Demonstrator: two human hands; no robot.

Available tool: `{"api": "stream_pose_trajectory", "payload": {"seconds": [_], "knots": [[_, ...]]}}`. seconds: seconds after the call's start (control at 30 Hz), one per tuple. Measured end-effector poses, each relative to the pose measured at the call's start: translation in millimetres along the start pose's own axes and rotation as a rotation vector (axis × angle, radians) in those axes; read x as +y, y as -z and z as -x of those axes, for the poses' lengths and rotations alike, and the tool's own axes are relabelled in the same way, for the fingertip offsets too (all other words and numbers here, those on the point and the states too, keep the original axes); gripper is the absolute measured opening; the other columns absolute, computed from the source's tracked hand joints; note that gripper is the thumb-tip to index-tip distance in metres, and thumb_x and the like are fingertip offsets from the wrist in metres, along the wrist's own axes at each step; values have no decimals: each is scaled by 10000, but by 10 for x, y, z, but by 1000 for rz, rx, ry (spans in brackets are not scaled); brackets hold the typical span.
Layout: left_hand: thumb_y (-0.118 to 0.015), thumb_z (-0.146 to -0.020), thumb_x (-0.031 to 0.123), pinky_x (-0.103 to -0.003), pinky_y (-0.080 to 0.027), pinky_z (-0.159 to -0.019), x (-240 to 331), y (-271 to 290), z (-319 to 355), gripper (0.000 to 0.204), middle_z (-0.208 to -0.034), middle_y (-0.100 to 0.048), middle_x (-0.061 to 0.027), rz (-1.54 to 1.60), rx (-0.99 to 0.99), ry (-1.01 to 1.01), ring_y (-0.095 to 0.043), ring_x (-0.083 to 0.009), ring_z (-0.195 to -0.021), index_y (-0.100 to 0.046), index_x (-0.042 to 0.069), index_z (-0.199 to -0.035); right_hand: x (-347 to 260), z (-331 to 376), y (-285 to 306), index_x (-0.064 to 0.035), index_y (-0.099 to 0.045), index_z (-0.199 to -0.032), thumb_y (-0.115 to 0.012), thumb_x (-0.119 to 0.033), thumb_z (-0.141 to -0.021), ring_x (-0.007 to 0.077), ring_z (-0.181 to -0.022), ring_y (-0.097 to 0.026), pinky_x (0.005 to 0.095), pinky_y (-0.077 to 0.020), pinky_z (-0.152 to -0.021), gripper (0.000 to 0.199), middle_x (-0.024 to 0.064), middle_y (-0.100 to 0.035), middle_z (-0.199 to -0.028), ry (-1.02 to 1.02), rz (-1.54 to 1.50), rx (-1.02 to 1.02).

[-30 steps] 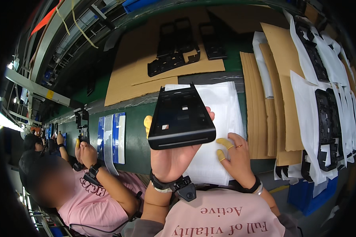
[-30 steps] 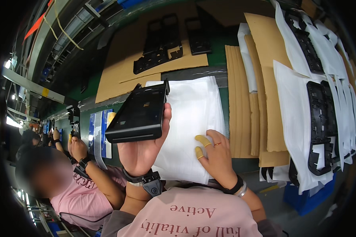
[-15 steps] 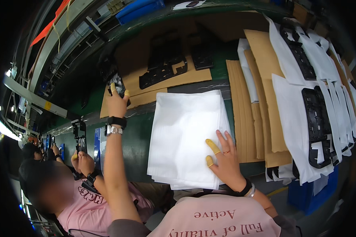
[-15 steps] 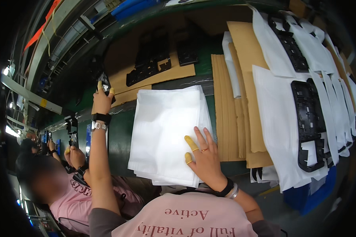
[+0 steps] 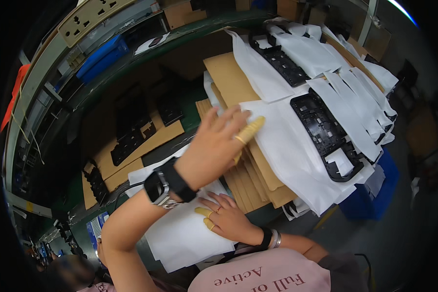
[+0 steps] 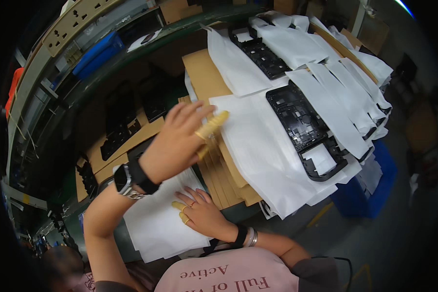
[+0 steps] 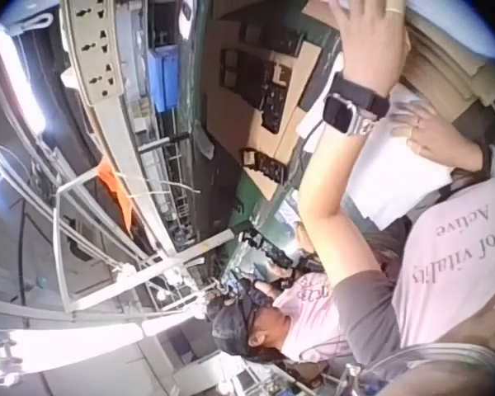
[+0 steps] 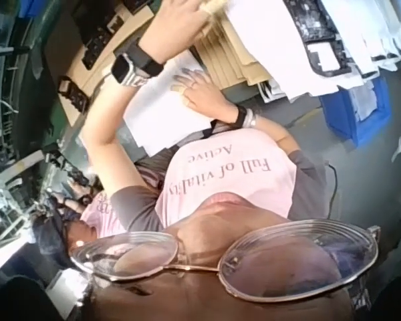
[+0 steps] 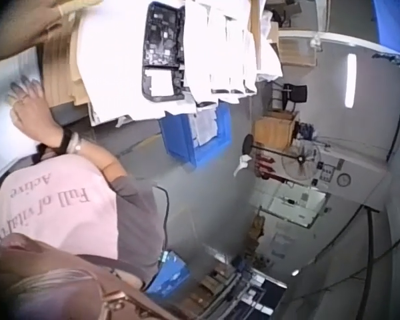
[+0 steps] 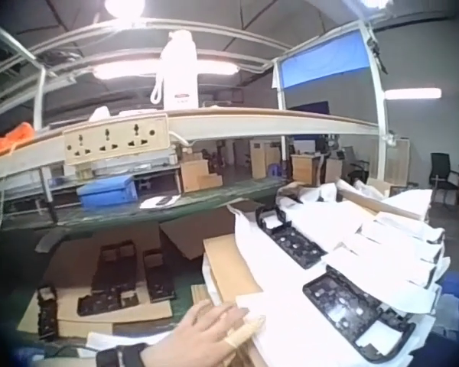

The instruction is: Manually assemble and check plastic components of a device housing at a manufacturing station.

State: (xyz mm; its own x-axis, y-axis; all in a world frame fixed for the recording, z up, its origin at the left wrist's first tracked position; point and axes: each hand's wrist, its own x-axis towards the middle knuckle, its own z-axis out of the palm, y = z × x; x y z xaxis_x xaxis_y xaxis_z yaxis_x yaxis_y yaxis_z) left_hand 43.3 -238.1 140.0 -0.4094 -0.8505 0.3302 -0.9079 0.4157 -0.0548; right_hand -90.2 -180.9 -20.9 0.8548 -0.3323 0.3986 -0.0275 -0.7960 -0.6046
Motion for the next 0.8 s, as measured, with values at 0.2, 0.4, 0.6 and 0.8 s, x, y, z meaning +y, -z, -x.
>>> {"api": "stream_pose_trajectory", "payload": {"seconds": [0.2,0.4,0.6,0.8], "knots": [[-565,-723,20,-451,-282,-1083,79,-277,-216,273,-1283,-490,-123,111,-149,-186,-422,-271,-1240,-581,3,-995,-16,15,-36,-22,-606,-1007,-589,-172,-792,309,-1263,-363,460,-285,-1036,263,128,-465,-1318,11,-46,59],[-574,-671,8,-378,-473,-864,2,111,239,224,-1045,-610,-86,5,-58,-131,-578,-281,-981,-576,48,-892,-14,-31,19,-27,-644,-977,-572,-203,-802,301,-1257,-369,442,-289,-1042,258,91,-456,-1333,-36,-20,-28],[-579,-706,0,-364,-517,-838,-98,433,1353,220,-1128,-609,-102,108,-196,176,-587,-306,-1039,-606,45,-919,91,232,22,4,-614,-1032,-551,-155,-817,349,-1225,-398,463,-309,-1033,274,195,-498,-1247,-240,-676,0],[-564,-679,-41,-377,-498,-873,-109,269,2301,337,-1118,-622,-118,57,-309,363,-578,-319,-1067,-617,25,-1006,50,-2,56,28,-437,-1266,-447,-135,-908,377,-1189,-422,448,-288,-1043,394,226,-458,-1288,-131,-169,23]]}}
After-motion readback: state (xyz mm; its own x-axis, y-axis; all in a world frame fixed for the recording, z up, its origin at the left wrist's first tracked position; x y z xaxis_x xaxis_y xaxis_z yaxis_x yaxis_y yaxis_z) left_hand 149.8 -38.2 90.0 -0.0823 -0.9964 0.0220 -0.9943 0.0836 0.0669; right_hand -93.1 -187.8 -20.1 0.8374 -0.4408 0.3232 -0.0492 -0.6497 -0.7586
